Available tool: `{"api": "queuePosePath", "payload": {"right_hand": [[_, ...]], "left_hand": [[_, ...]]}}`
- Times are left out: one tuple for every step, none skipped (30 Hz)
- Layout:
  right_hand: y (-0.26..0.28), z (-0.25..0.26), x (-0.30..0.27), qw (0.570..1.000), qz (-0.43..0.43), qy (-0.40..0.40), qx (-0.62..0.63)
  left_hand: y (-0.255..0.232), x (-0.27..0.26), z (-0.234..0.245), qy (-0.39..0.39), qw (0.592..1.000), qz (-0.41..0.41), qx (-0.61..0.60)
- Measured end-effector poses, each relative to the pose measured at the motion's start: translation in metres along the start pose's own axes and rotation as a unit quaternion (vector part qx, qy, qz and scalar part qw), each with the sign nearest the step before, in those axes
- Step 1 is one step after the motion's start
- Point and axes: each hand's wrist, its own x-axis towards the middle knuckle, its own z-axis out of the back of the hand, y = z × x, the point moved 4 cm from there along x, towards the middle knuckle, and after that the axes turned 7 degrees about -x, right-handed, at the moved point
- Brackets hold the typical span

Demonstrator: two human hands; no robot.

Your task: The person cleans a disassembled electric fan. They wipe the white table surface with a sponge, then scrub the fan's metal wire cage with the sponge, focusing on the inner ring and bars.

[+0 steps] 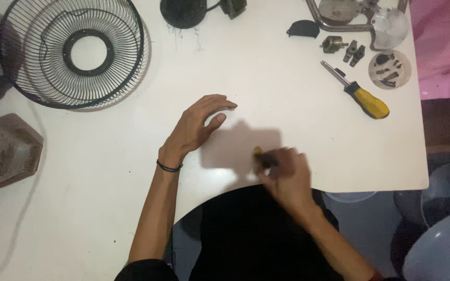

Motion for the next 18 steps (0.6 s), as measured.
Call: {"api": "queuePosePath", "payload": {"right_hand": [[0.006,-0.004,-0.001,0.999,0.034,0.012,0.021],[0.012,-0.007,-0.001,0.997,0.072,0.007,0.005],[0.019,-0.009,-0.003,0.994,0.109,0.004,-0.010],[0.023,-0.009,-0.003,0.989,0.145,0.001,-0.026],[0.017,-0.006,0.004,0.996,0.091,-0.003,-0.015],[0.009,-0.002,0.013,0.999,0.037,-0.007,-0.003],[0.001,0.001,0.021,1.000,-0.018,-0.008,0.008],[0.000,0.005,0.028,0.999,-0.016,-0.029,-0.011],[-0.001,0.008,0.035,0.998,-0.014,-0.053,-0.031],[-0.001,0.011,0.040,0.996,-0.012,-0.076,-0.051],[-0.002,0.005,0.045,0.999,-0.046,-0.005,-0.020],[0.000,-0.003,0.047,0.995,-0.079,0.067,0.012],[0.003,-0.012,0.047,0.983,-0.112,0.140,0.044],[0.015,-0.011,0.047,0.994,-0.032,0.100,0.028],[0.027,-0.010,0.044,0.997,0.047,0.060,0.011],[0.036,-0.006,0.044,0.992,0.126,0.020,-0.005],[0.030,-0.004,0.050,0.995,0.084,0.026,0.050],[0.022,-0.001,0.058,0.993,0.042,0.032,0.104]], "left_hand": [[0.001,0.000,0.002,-0.002,1.000,0.005,0.001],[0.002,0.000,0.004,-0.004,1.000,0.009,0.001],[0.003,-0.001,0.004,-0.005,1.000,0.016,0.000],[0.003,-0.002,0.005,-0.006,1.000,0.007,-0.001],[0.003,-0.003,0.008,-0.008,1.000,-0.003,0.001],[0.003,-0.003,0.011,-0.011,1.000,-0.012,0.002],[0.003,-0.004,0.012,-0.014,1.000,-0.006,-0.004],[0.004,-0.005,0.013,-0.017,1.000,0.001,-0.010],[0.004,-0.003,0.014,-0.021,1.000,0.005,-0.016],[0.004,-0.003,0.015,-0.021,0.999,0.011,-0.021],[0.003,-0.003,0.015,-0.022,0.999,0.017,-0.026],[0.003,-0.002,0.016,-0.023,0.999,0.023,-0.032],[0.003,-0.002,0.017,-0.023,0.999,0.018,-0.033],[0.003,-0.003,0.018,-0.024,0.999,0.013,-0.035],[0.003,-0.003,0.018,-0.023,0.999,0.008,-0.037],[0.005,-0.003,0.018,-0.022,0.998,0.025,-0.045],[0.007,-0.003,0.018,-0.022,0.998,0.041,-0.053],[0.010,-0.004,0.019,-0.022,0.996,0.057,-0.060]]}}
